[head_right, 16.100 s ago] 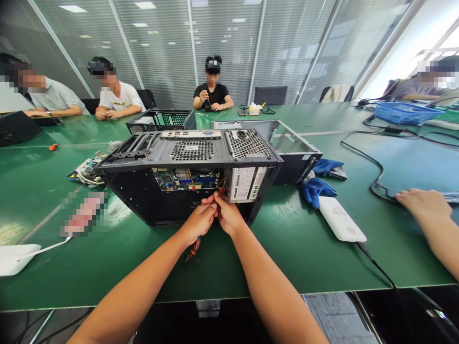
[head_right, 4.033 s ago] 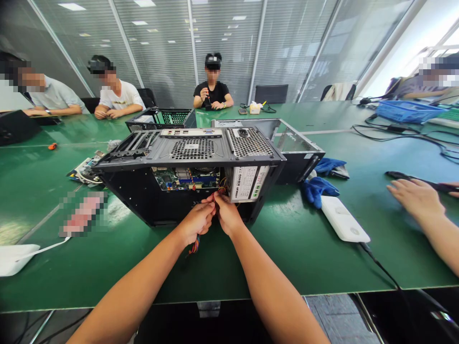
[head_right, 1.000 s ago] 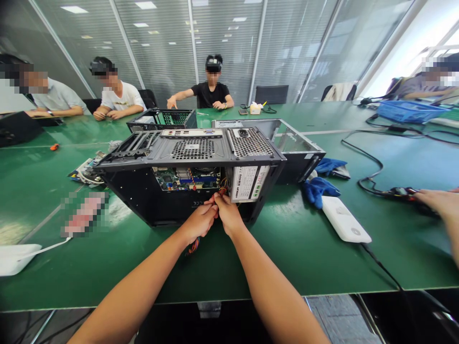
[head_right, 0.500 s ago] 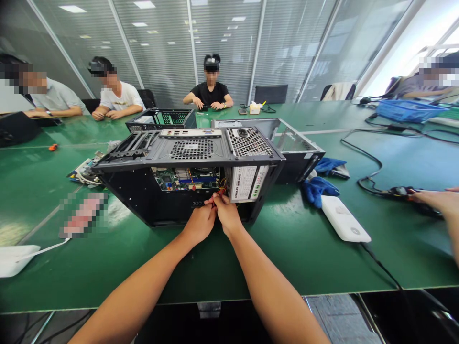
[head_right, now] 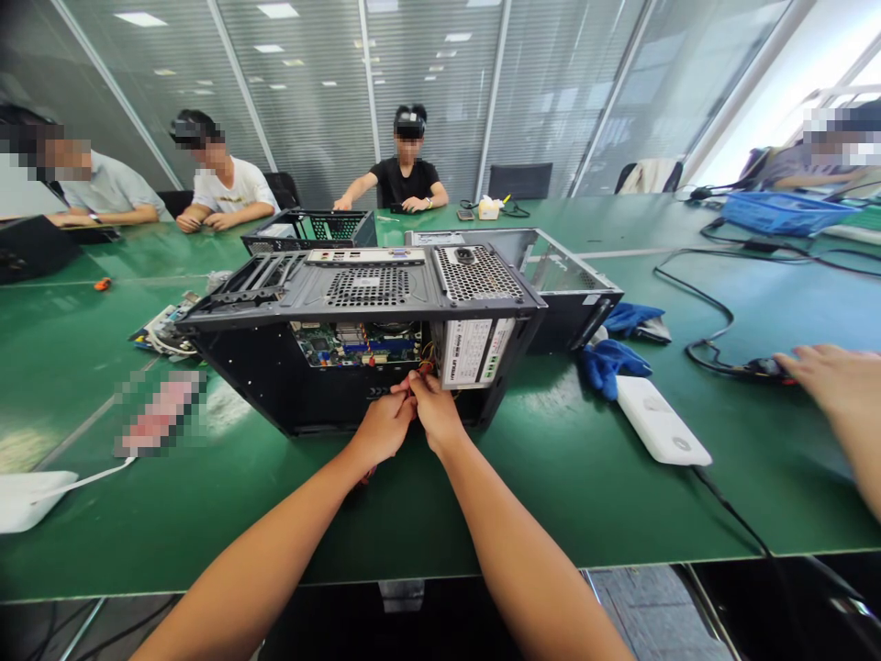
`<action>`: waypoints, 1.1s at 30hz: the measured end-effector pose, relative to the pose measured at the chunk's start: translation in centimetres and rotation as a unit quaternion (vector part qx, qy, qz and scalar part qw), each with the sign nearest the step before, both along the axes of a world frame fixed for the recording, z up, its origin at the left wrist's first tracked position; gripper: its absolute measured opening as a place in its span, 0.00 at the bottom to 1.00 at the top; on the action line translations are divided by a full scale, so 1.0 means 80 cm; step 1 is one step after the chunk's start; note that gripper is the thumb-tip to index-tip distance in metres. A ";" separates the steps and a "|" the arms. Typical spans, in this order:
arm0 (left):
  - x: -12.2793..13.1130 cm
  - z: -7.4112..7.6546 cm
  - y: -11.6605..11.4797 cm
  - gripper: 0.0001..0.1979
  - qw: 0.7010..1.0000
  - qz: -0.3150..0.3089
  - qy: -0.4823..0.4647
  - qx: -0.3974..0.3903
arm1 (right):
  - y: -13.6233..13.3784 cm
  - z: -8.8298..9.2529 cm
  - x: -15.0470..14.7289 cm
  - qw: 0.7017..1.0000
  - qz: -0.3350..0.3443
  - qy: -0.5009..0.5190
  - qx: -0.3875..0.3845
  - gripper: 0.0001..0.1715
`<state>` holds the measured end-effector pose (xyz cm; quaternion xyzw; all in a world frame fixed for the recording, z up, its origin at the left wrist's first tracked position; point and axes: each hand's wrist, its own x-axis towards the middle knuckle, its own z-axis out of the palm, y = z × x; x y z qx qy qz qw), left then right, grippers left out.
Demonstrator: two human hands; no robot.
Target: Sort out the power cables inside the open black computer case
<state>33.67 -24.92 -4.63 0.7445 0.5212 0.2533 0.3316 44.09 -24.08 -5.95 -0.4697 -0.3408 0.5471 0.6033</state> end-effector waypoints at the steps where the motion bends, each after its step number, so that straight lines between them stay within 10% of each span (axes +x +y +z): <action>1: 0.000 0.000 0.000 0.13 0.999 0.002 0.027 0.027 | 0.001 -0.001 0.000 1.000 -0.005 -0.004 -0.001 0.22; 10: 0.003 0.004 -0.007 0.17 0.988 0.032 0.144 0.054 | 0.000 0.002 -0.002 1.000 -0.016 -0.002 -0.002 0.20; 22: 0.000 0.009 -0.007 0.19 0.974 -0.013 -0.144 -0.175 | -0.005 0.012 0.003 0.998 0.034 0.043 -0.014 0.23; 33: 0.002 0.006 -0.006 0.14 0.994 0.016 0.096 0.050 | -0.002 0.005 0.000 0.999 0.020 0.030 0.005 0.22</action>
